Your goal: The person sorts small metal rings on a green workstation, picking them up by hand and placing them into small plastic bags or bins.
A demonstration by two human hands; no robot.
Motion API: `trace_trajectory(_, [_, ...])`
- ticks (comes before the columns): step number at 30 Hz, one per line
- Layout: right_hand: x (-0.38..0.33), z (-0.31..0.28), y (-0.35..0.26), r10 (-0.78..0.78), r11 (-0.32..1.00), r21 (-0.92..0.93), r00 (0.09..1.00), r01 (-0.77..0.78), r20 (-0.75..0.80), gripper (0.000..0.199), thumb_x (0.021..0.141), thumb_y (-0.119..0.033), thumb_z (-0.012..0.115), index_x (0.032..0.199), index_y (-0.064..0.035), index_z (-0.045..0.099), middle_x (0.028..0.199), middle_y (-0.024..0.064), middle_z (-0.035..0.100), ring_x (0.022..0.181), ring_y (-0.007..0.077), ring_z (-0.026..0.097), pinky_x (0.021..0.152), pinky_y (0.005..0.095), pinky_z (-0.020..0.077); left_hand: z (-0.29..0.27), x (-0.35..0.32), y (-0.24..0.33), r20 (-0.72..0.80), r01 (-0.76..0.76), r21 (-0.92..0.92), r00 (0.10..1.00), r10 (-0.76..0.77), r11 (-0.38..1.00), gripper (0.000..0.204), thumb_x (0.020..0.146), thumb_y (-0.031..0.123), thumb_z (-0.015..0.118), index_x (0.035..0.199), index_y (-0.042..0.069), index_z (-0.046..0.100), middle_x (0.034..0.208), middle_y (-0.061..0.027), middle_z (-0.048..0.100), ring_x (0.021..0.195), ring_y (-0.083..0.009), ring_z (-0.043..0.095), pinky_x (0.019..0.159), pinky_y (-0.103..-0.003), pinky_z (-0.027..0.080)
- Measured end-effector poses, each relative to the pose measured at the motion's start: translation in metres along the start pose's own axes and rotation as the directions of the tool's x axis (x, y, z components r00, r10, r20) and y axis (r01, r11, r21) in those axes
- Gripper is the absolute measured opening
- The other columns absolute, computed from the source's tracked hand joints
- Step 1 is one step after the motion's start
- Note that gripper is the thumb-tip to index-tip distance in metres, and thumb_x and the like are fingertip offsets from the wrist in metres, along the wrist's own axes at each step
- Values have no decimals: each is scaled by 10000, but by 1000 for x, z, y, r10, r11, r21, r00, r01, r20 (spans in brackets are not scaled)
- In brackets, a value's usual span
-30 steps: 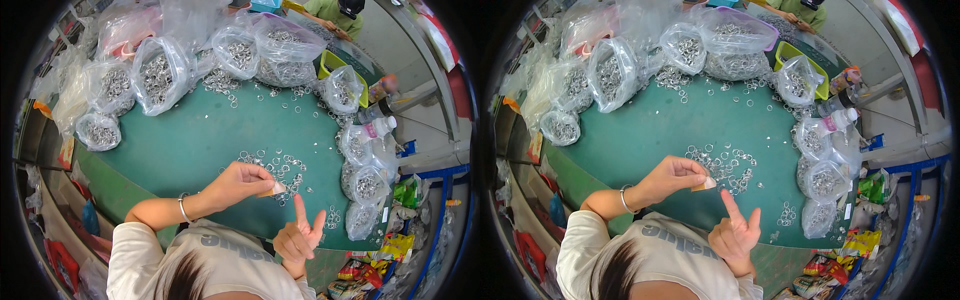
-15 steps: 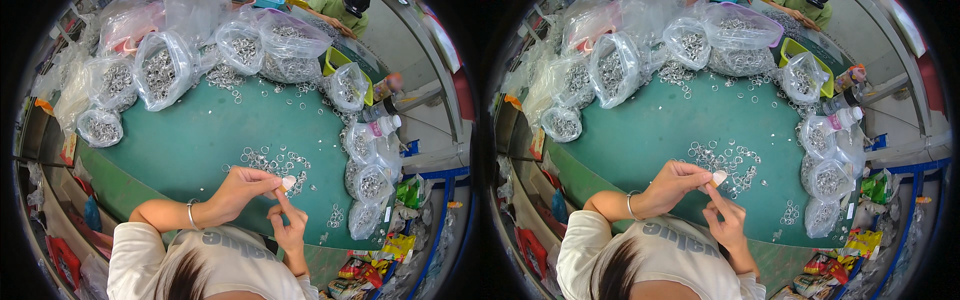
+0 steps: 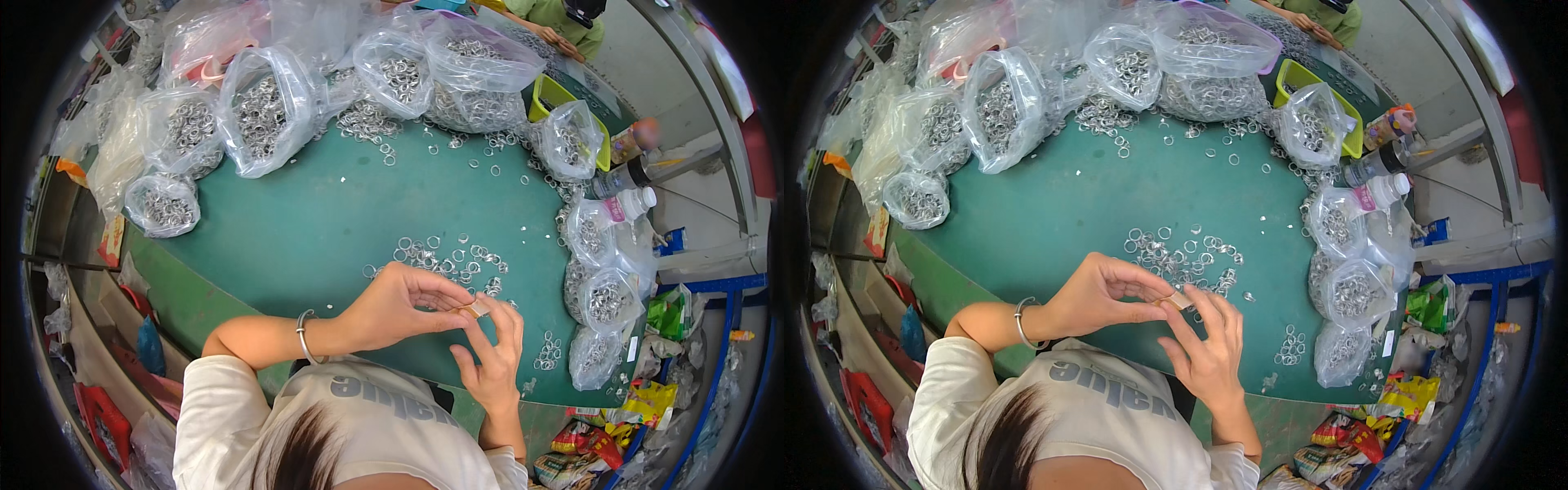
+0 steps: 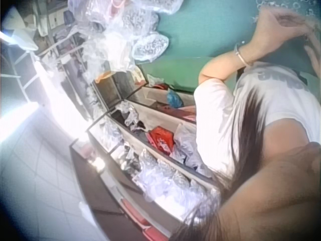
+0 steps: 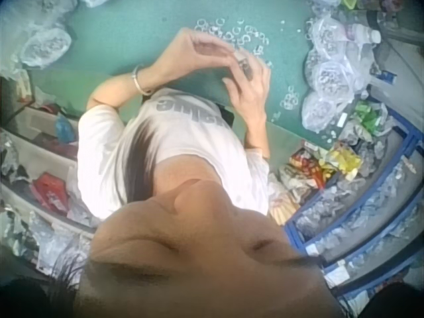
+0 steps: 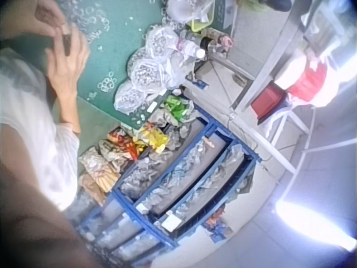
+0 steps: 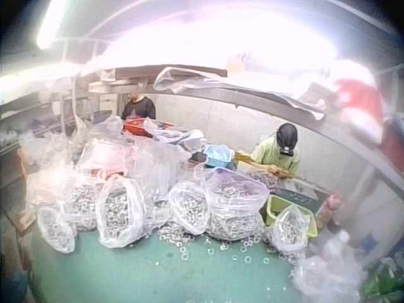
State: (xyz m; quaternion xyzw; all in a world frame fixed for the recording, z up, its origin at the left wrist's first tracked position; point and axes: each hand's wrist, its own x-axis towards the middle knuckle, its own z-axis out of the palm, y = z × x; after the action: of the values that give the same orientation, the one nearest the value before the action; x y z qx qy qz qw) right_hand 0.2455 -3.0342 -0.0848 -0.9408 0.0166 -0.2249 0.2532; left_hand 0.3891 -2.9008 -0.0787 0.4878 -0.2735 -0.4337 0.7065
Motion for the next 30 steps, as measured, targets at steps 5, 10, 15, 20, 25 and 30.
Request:
trace_trajectory(5, [-6,-5,2,-42,993,-109,996,50,78,445,698,-222,707,1133,-165,632,1327,69,463,1237,365,371,993,549,246,-1,1,2,64,-15,50,998,12,999,252,793,36,688,1028,-28,623,956,-109,672,898,-148,640,832,-291,508])
trace_trajectory(10, [-9,-6,10,-102,988,-105,987,116,126,428,717,-215,690,1134,-142,627,1339,80,453,1268,393,341,1012,575,211,0,0,9,103,27,17,994,-29,999,425,792,-48,653,1192,-22,511,971,-130,666,937,-167,630,862,-312,498])
trace_trajectory(15, [-13,-3,15,-75,970,237,993,51,94,421,795,-242,623,1190,-100,588,1349,108,443,1281,414,328,1018,572,198,7,-4,16,71,-24,106,997,16,994,523,804,-68,627,1286,13,442,960,-101,678,954,-136,621,854,-294,486])
trace_trajectory(20, [-15,4,15,-10,929,371,999,-10,51,406,832,-250,580,1209,-99,578,1346,114,452,1285,421,321,1018,568,196,11,-4,12,11,-16,35,1000,16,999,535,809,-73,613,1303,27,435,955,-86,683,945,-119,618,852,-281,479])
trace_trajectory(25, [-11,-2,10,-39,999,-16,995,41,92,402,789,-216,608,1173,-99,595,1351,97,447,1283,429,316,1021,589,158,9,-2,9,7,-57,129,998,56,990,530,810,-78,603,1301,24,429,957,-90,681,944,-126,620,854,-278,484])
trace_trajectory(30, [-10,-3,10,-87,993,-77,992,94,89,396,778,-244,617,1121,-45,600,1360,80,435,1290,416,313,1022,596,138,10,-2,10,-35,-82,100,996,85,992,531,804,-94,594,1291,7,410,968,-96,660,949,-140,619,862,-287,496])
